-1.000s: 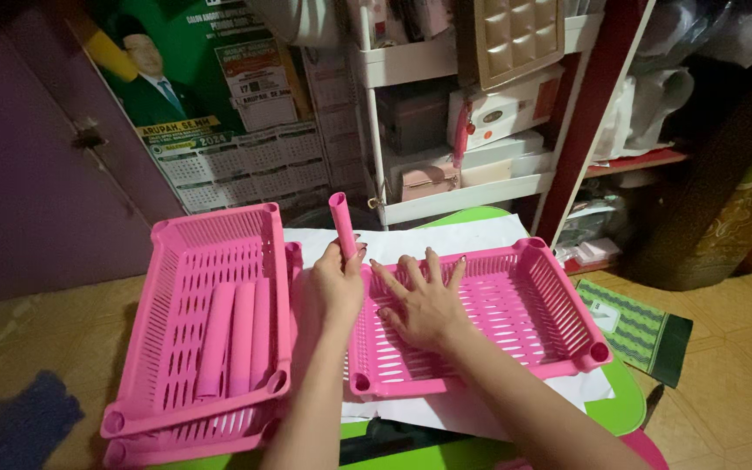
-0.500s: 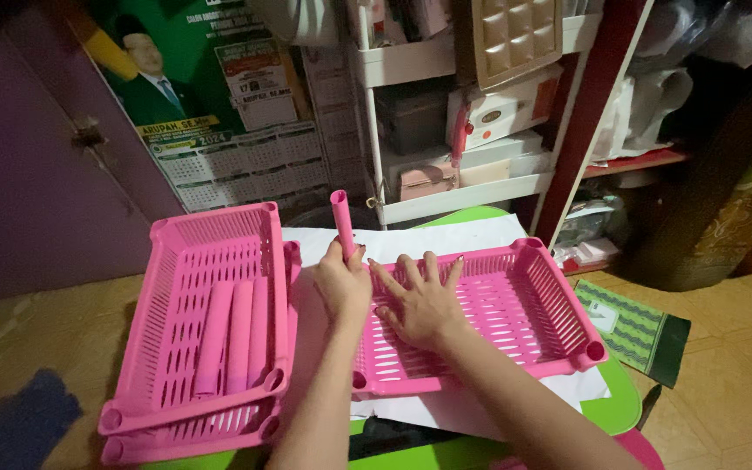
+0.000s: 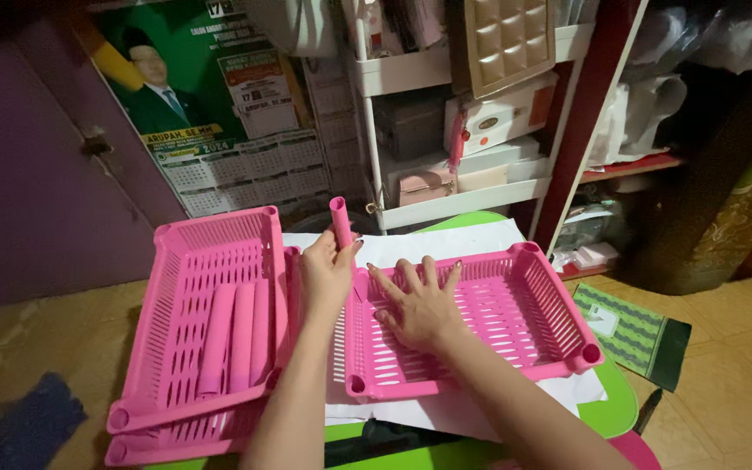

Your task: The person takes apart a pink plastic tiered basket rack on a small table. They pull the stacked baskets apart, detach the pink cylindrical support legs from the basket corners, set the legs on the lower basket, and wipe the basket surfaces with a pink cloth while continuing to separate the parts.

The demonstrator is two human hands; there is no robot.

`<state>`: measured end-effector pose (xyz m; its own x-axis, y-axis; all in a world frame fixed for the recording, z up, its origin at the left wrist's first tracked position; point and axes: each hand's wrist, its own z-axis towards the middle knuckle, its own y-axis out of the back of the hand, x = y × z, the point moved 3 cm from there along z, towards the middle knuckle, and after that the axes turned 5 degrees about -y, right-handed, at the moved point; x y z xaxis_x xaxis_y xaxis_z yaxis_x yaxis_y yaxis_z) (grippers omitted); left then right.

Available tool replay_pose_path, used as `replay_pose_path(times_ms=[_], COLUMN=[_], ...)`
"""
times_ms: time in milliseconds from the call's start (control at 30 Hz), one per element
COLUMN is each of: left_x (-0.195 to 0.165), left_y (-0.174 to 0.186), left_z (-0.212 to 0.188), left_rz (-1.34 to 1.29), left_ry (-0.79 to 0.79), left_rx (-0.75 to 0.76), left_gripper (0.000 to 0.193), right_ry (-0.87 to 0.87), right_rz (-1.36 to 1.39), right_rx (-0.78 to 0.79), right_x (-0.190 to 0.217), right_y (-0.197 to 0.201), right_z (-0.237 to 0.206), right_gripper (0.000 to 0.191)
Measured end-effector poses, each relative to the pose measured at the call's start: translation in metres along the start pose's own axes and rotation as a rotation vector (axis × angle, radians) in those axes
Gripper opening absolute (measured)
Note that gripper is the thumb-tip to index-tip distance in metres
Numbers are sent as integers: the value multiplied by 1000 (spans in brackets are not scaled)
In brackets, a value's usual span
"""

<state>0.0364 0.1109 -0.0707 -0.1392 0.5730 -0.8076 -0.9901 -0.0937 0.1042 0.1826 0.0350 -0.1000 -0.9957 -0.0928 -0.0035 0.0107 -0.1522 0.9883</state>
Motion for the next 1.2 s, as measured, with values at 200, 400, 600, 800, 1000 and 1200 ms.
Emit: replay_pose_path(times_ms=[200,400,600,800,1000,1200], left_x=[-27,-26,-20,-16,-11,-33], left_y=[-2,-20,-30,-29,-16,-24], left_z=[-18,-17,-8,16,22,23], left_rz=[424,401,219,176,43,111], left_ry=[167,-21,-167,215,391,30], left_rx=[-109,-316,-390,-389,-253,-259], left_gripper=[30,28,35,48,54,37], right_ry=[12,9,1,17,34,31], right_rz=[-11,-22,-37,-29,4,1], right_rx=[-45,-12,61,53,-9,-60], right_x=[0,-3,-2,-2,-4,-7], right_y=[-6,-10,-9,-5,-6,-12], right_z=[1,4,4,2,2,4], right_gripper=[72,73,69,70,71,71])
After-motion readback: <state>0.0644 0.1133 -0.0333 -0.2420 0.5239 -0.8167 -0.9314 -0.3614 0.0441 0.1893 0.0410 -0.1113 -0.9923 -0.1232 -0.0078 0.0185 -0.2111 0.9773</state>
